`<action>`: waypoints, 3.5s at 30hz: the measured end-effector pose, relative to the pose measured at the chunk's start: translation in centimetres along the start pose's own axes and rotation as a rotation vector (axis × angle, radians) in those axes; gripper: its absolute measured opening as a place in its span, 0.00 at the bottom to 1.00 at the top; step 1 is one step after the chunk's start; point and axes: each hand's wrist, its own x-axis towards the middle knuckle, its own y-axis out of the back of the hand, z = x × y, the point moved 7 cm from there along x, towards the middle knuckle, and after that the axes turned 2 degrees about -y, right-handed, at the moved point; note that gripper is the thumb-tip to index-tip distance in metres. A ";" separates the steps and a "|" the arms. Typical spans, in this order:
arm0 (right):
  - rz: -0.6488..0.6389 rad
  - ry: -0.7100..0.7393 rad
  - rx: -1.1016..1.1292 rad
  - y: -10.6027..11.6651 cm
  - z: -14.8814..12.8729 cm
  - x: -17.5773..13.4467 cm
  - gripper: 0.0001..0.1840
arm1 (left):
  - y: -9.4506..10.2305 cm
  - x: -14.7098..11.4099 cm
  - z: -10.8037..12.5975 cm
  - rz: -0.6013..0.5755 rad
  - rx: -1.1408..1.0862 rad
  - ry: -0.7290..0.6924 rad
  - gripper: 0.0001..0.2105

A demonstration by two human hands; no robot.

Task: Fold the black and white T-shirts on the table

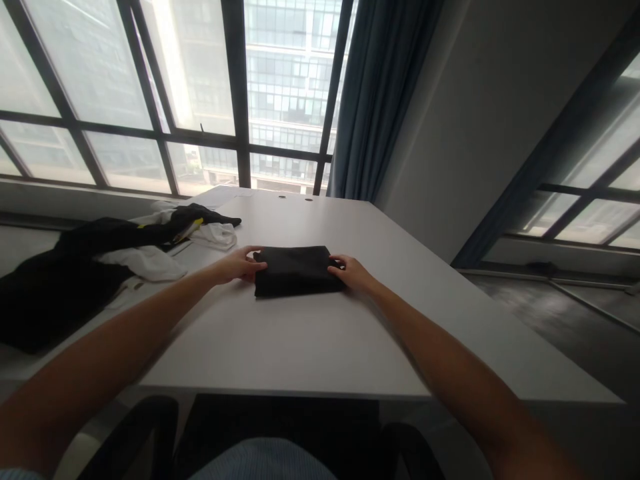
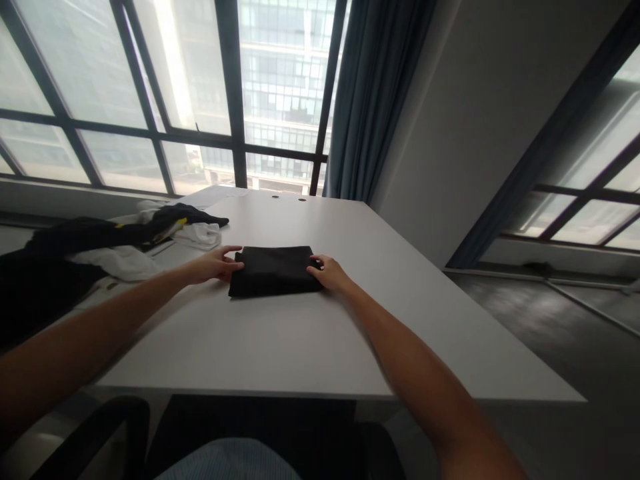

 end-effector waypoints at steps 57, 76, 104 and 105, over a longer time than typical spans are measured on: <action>-0.262 0.509 -0.292 -2.7 -8.9 -5.9 0.32 | -0.7 -2.4 0.7 -0.243 1.358 -0.041 0.33; -0.310 0.261 -0.457 -3.8 -4.2 -4.4 0.40 | -1.3 -0.6 -0.6 0.057 1.177 -0.013 0.40; -0.068 0.225 -0.427 -2.9 -4.8 -3.1 0.38 | -8.5 -3.1 1.5 -0.165 1.147 -0.300 0.41; -0.084 0.290 -0.390 -3.3 -5.7 -3.7 0.37 | -8.4 -3.0 1.5 -0.130 1.145 -0.290 0.41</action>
